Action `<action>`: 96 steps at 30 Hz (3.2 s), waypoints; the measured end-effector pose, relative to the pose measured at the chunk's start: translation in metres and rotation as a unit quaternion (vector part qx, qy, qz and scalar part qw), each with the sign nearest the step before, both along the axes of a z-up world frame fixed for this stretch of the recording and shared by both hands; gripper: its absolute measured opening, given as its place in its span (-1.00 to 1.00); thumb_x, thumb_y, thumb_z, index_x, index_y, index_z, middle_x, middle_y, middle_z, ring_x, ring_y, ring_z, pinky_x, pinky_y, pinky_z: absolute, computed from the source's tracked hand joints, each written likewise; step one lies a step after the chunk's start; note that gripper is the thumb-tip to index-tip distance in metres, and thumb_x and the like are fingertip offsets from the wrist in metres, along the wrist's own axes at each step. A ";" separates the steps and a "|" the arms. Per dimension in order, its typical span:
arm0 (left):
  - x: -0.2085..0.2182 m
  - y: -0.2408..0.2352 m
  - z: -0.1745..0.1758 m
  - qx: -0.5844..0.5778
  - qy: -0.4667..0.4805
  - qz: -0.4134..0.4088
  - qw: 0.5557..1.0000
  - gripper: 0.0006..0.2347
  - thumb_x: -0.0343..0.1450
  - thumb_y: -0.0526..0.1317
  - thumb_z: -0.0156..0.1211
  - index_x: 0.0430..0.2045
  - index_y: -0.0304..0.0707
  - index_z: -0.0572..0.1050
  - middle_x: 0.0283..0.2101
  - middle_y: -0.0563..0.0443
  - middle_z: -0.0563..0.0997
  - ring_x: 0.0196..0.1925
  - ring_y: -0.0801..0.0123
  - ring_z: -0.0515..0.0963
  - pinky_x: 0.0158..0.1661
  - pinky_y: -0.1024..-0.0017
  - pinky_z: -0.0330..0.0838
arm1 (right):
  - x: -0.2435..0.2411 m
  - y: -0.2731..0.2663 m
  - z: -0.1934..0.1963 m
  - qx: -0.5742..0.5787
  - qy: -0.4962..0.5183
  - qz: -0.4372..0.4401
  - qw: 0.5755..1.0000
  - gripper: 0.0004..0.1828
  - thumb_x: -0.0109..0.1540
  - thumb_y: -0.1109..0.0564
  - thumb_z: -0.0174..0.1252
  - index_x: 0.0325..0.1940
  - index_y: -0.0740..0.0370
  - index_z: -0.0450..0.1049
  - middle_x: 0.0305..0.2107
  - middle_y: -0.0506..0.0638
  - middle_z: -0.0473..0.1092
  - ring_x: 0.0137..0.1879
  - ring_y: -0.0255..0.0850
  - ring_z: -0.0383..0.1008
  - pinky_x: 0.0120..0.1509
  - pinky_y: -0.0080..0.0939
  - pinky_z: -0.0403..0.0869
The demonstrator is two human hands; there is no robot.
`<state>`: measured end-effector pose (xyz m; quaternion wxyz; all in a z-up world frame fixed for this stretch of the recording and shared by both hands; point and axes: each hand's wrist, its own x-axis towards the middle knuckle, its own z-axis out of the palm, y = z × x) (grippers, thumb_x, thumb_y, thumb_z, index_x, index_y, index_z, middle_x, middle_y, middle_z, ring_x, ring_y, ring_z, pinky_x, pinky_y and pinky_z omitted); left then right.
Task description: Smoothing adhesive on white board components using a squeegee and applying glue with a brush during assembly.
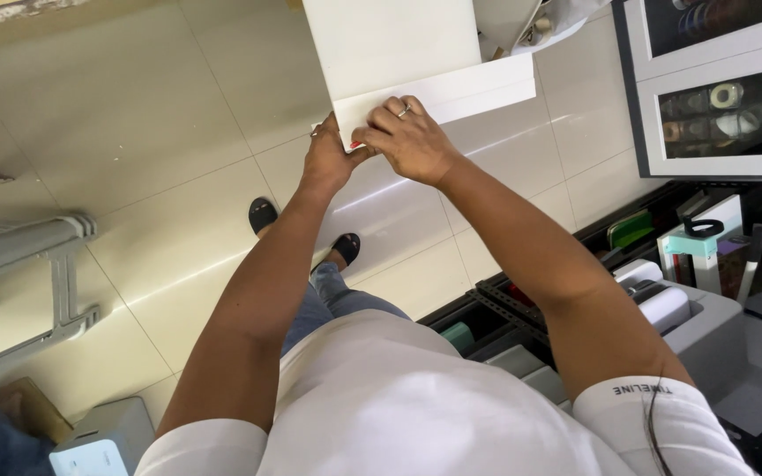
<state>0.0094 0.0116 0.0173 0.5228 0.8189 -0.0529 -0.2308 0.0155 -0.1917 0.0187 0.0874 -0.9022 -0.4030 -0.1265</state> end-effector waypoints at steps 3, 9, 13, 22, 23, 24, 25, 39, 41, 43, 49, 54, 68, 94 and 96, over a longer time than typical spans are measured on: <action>0.001 -0.003 -0.011 0.000 -0.015 0.010 1.000 -0.51 0.33 -0.10 0.50 0.02 -0.27 0.37 0.02 -0.23 0.56 0.27 -0.15 0.43 0.27 -0.12 0.32 | -0.001 -0.001 0.004 -0.007 -0.014 0.012 1.000 -0.87 0.42 0.02 -0.02 -0.06 -0.12 0.46 -0.21 -0.11 0.27 -0.01 -0.10 0.28 0.15 -0.05 0.30; 0.003 -0.002 0.004 0.009 -0.016 -0.002 1.000 -0.52 0.33 -0.11 0.49 0.01 -0.28 0.36 0.03 -0.26 0.56 0.28 -0.18 0.42 0.29 -0.13 0.29 | -0.005 0.001 0.004 -0.001 -0.012 -0.001 1.000 -0.86 0.43 0.01 -0.03 -0.06 -0.11 0.46 -0.22 -0.12 0.27 -0.01 -0.11 0.29 0.13 -0.05 0.32; 0.004 -0.003 -0.025 0.000 -0.019 0.000 1.000 -0.47 0.30 -0.07 0.53 0.03 -0.26 0.36 0.03 -0.25 0.56 0.28 -0.19 0.42 0.28 -0.14 0.32 | 0.002 0.011 0.010 -0.004 -0.024 0.000 1.000 -0.88 0.43 0.00 -0.02 -0.06 -0.12 0.45 -0.23 -0.13 0.26 -0.02 -0.12 0.28 0.13 -0.06 0.32; 0.004 -0.002 -0.010 -0.042 0.058 0.045 0.996 -0.35 0.23 -0.05 0.53 0.21 -0.07 0.35 0.18 -0.11 0.51 0.26 0.13 0.42 0.09 0.19 0.44 | -0.029 -0.058 -0.024 0.023 0.017 -0.403 0.915 -0.49 0.37 0.20 -0.12 0.43 0.26 0.24 -0.13 0.11 0.42 -0.10 0.10 0.43 -0.12 0.11 0.40; 0.003 -0.002 -0.010 -0.048 0.062 0.049 0.996 -0.36 0.24 -0.07 0.53 0.22 -0.02 0.36 0.18 -0.11 0.50 0.28 0.14 0.39 0.12 0.17 0.42 | -0.034 -0.062 -0.025 0.068 0.043 -0.531 0.843 -0.47 0.39 0.09 -0.06 0.48 0.08 0.16 -0.04 0.08 0.41 -0.06 0.10 0.50 -0.13 0.15 0.49; 0.007 -0.004 -0.010 -0.055 0.062 0.054 0.995 -0.38 0.25 -0.10 0.53 0.23 0.04 0.37 0.17 -0.10 0.49 0.30 0.15 0.37 0.14 0.16 0.41 | -0.032 -0.067 -0.026 0.112 0.065 -0.646 0.752 -0.43 0.41 -0.02 -0.01 0.52 -0.09 0.09 0.04 0.05 0.39 -0.03 0.10 0.57 -0.13 0.19 0.57; 0.007 -0.002 -0.009 -0.056 0.060 0.053 0.995 -0.38 0.25 -0.10 0.53 0.23 0.04 0.37 0.17 -0.10 0.49 0.30 0.15 0.37 0.14 0.16 0.41 | -0.035 -0.033 -0.036 0.113 0.062 -0.646 0.752 -0.43 0.41 -0.02 -0.01 0.52 -0.09 0.09 0.04 0.05 0.39 -0.03 0.10 0.57 -0.13 0.19 0.57; 0.001 -0.004 -0.015 0.015 -0.055 0.016 0.998 -0.45 0.34 -0.04 0.54 0.06 -0.41 0.42 -0.04 -0.26 0.59 0.19 -0.15 0.52 0.33 -0.05 0.21 | -0.019 -0.099 -0.122 -0.215 -0.317 -0.588 0.713 -0.57 0.39 -0.09 -0.02 0.18 0.25 0.43 -0.27 0.09 0.46 -0.31 -0.09 0.53 -0.32 -0.10 0.42; 0.005 -0.013 -0.042 0.033 -0.075 0.025 0.996 -0.51 0.29 -0.13 0.55 -0.02 -0.41 0.45 -0.09 -0.29 0.60 0.14 -0.18 0.53 0.28 -0.05 0.28 | -0.042 0.014 -0.061 -0.135 -0.206 -0.521 0.818 -0.60 0.31 0.01 0.03 0.15 0.26 0.45 -0.27 0.09 0.46 -0.28 -0.05 0.51 -0.29 -0.05 0.41; -0.001 -0.007 -0.052 0.060 -0.087 0.038 0.994 -0.57 0.25 -0.22 0.56 -0.11 -0.41 0.48 -0.15 -0.31 0.61 0.09 -0.22 0.55 0.22 -0.05 0.36 | -0.054 0.080 -0.028 -0.046 -0.075 -0.431 0.898 -0.60 0.22 0.12 0.08 0.13 0.26 0.47 -0.27 0.10 0.46 -0.25 0.00 0.49 -0.26 0.00 0.40; -0.004 -0.002 -0.019 0.034 -0.016 0.049 0.998 -0.54 0.27 -0.04 0.58 -0.11 -0.29 0.50 -0.16 -0.19 0.59 0.09 -0.04 0.57 0.20 0.14 0.39 | -0.031 -0.135 -0.096 -0.321 -0.259 -0.479 0.775 -0.57 0.39 0.09 -0.13 0.30 0.24 0.38 -0.15 0.14 0.47 -0.12 -0.02 0.50 -0.06 0.00 0.45; 0.000 -0.001 -0.043 -0.072 0.034 0.042 0.996 -0.60 0.27 -0.14 0.60 -0.10 -0.26 0.57 -0.09 -0.15 0.65 0.13 0.02 0.60 0.14 0.16 0.44 | -0.041 -0.257 -0.044 0.069 0.035 -0.730 0.679 -0.38 0.34 -0.03 0.29 0.43 -0.11 0.20 0.08 -0.11 0.39 0.23 -0.07 0.52 0.26 0.01 0.49; -0.108 0.078 0.000 -0.140 0.025 -0.080 0.986 -0.61 0.15 -0.21 0.61 -0.25 -0.47 0.64 -0.17 -0.35 0.71 0.01 -0.16 0.66 -0.03 0.00 0.51 | -0.126 -0.218 0.014 0.437 0.197 -0.575 0.663 -0.52 0.44 0.12 0.22 0.40 0.23 0.26 -0.05 0.14 0.45 0.09 -0.09 0.45 0.16 0.02 0.43; -0.106 0.433 0.369 0.194 -0.461 -0.010 0.866 -0.46 0.32 -0.81 -0.16 0.01 -0.26 0.58 -0.30 0.05 0.54 -0.21 0.20 0.47 0.22 -0.04 0.35 | -0.011 0.241 0.265 0.288 -0.106 0.200 0.931 -0.51 0.38 -0.40 -0.09 0.01 0.01 0.34 0.02 0.04 0.41 0.10 -0.06 0.41 0.28 0.13 0.39; -0.097 0.460 0.388 0.164 -0.460 -0.015 0.872 -0.74 0.49 -0.37 0.06 0.03 -0.17 0.57 -0.21 0.11 0.57 -0.16 0.24 0.51 0.35 -0.03 0.27 | -0.018 0.305 0.297 0.134 -0.054 0.197 0.970 -0.27 0.28 -0.44 0.27 0.32 0.00 0.33 0.14 0.12 0.37 0.15 0.00 0.49 0.31 0.13 0.46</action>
